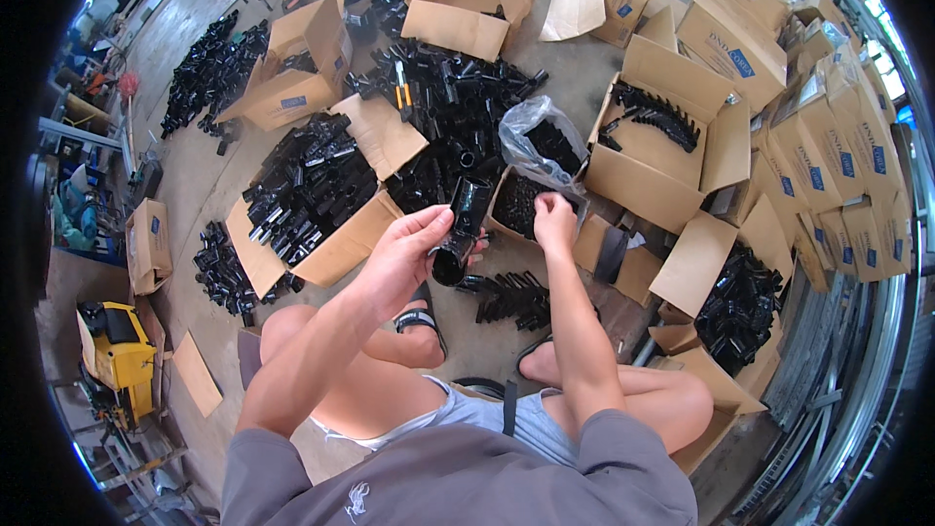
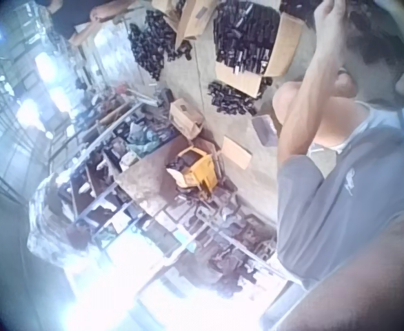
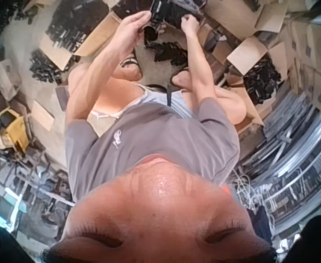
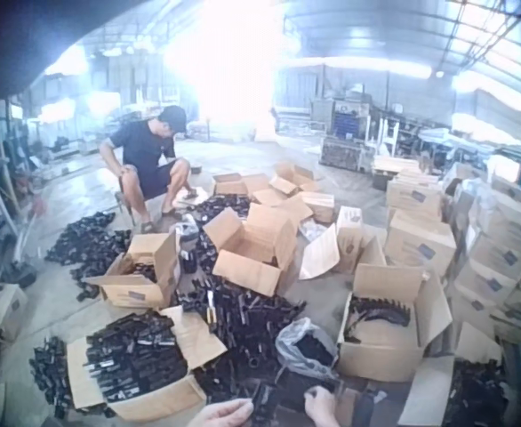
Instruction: The person sorts black plastic components by hand, picking them up from a pile on the floor and placing them into open cardboard boxes.
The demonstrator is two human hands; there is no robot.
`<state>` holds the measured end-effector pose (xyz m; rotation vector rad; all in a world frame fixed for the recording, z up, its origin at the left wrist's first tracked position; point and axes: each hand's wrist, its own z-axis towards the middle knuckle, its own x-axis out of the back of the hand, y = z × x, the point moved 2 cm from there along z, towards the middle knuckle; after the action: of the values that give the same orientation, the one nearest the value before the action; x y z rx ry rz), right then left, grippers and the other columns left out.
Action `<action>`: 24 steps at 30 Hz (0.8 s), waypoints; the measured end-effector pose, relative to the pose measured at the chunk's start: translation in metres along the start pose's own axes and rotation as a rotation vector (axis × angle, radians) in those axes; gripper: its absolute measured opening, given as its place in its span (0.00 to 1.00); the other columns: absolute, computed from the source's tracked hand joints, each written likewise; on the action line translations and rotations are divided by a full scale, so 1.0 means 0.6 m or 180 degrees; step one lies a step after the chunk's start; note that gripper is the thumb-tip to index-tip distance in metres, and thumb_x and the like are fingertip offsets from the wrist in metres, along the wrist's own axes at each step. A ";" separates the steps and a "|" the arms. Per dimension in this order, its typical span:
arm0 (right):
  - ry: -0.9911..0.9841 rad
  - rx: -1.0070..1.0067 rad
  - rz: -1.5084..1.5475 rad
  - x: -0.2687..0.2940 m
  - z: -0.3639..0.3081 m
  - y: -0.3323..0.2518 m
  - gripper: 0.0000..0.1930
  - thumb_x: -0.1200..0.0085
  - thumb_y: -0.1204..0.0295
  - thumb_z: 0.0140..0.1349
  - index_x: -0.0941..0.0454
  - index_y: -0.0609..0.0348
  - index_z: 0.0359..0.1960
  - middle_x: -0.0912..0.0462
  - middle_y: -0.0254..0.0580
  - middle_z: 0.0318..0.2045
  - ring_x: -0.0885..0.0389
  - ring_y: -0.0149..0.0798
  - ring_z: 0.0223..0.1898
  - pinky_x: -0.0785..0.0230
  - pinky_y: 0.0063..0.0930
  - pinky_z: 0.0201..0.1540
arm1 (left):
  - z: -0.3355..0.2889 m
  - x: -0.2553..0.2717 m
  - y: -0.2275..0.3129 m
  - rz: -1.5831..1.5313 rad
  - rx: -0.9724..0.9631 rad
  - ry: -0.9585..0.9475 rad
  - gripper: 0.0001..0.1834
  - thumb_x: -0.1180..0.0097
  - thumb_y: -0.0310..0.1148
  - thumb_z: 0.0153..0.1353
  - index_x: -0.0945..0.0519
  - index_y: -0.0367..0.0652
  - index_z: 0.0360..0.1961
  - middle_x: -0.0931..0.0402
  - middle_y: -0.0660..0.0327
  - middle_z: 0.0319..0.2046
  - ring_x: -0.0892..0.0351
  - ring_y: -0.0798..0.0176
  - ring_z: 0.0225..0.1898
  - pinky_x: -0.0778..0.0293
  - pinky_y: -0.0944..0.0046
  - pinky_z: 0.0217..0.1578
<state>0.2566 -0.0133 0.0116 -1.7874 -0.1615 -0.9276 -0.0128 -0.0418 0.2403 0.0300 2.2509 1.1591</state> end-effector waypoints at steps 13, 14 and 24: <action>-0.0598 -0.0440 -0.1627 -0.065 0.004 0.067 0.10 0.41 0.71 0.64 0.16 0.61 0.45 0.13 0.60 0.46 0.14 0.60 0.52 0.21 0.53 0.55 | -0.006 -0.008 -0.004 -0.0652 0.0166 0.0022 0.20 0.53 0.42 0.80 0.23 0.36 0.58 0.18 0.49 0.52 0.15 0.53 0.54 0.17 0.57 0.57; -0.0502 -0.0423 -0.1642 -0.066 0.001 0.068 0.10 0.42 0.72 0.64 0.16 0.63 0.44 0.13 0.61 0.46 0.14 0.60 0.52 0.21 0.53 0.54 | -0.006 -0.011 -0.005 -0.0593 0.0184 0.0064 0.20 0.54 0.42 0.80 0.23 0.36 0.58 0.17 0.49 0.51 0.15 0.54 0.54 0.17 0.57 0.57; 0.0221 -0.0298 -0.0477 -0.047 0.010 0.111 0.13 0.39 0.74 0.55 0.12 0.54 0.43 0.11 0.55 0.41 0.12 0.53 0.44 0.21 0.46 0.49 | 0.021 0.023 -0.054 0.0139 0.0200 0.0991 0.18 0.57 0.44 0.81 0.20 0.43 0.52 0.16 0.60 0.44 0.16 0.65 0.46 0.19 0.60 0.50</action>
<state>0.2746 -0.0277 -0.0572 -1.8454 -0.2131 -1.1186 -0.0099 -0.0490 0.2035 -0.0823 2.5703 1.1826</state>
